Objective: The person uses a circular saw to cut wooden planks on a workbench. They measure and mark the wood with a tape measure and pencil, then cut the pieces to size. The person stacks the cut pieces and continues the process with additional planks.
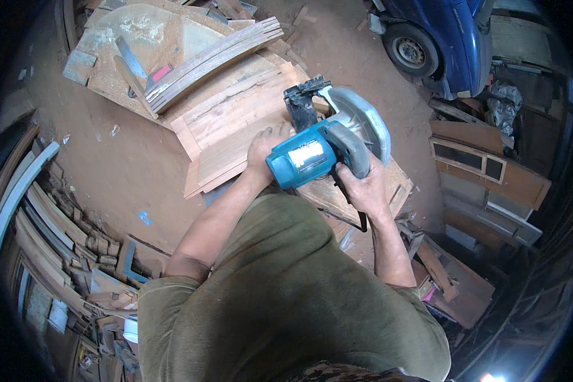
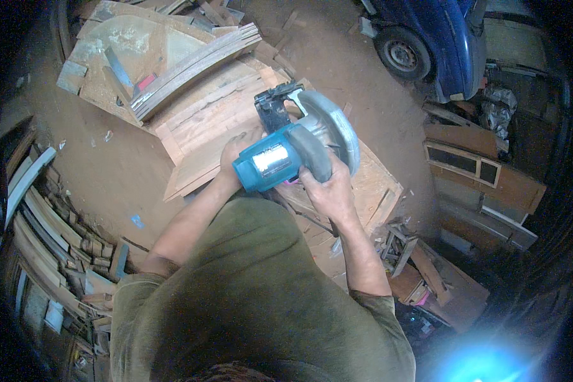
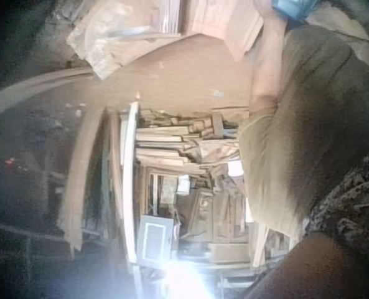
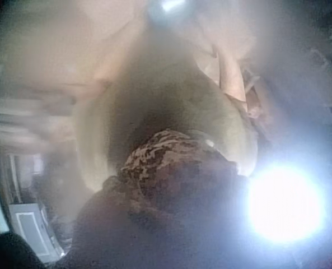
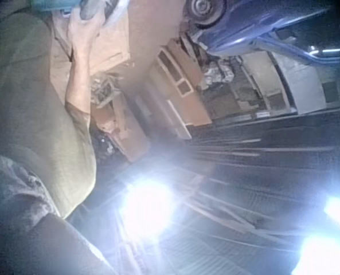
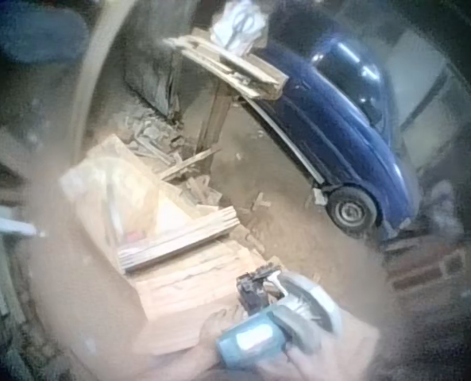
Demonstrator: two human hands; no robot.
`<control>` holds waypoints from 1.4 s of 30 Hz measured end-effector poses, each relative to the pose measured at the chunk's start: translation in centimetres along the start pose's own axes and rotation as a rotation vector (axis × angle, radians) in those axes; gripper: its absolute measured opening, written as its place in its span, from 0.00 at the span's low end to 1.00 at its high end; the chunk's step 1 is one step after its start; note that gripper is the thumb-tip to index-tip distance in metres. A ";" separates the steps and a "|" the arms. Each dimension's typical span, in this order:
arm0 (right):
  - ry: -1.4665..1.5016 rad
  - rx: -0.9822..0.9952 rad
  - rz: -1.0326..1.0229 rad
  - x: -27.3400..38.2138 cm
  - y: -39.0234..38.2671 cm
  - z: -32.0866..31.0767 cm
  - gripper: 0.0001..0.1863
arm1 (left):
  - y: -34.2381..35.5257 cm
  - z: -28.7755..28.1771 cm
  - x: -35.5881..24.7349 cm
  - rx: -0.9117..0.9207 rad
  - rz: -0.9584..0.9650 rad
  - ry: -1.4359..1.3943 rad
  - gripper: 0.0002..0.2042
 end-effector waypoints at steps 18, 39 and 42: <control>0.120 -0.359 -0.023 -6.2 -9.4 -10.1 0.23 | 4.0 -11.4 7.9 -0.148 -0.439 -0.082 0.27; 0.079 -0.216 -0.086 -5.3 -5.2 -7.3 0.15 | -13.0 5.7 14.0 -0.863 -1.327 -1.639 0.40; 0.088 -0.203 -0.139 -4.6 -4.6 -5.4 0.16 | -11.6 2.8 12.4 -0.800 -1.407 -1.567 0.42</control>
Point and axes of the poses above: each hand's wrist, its own y-axis towards the middle knuckle, its own z-axis out of the palm, x = y × z, the point moved 9 cm from there along y, towards the middle knuckle, and after that the axes turned 4 degrees about y, right-handed, at the moved point
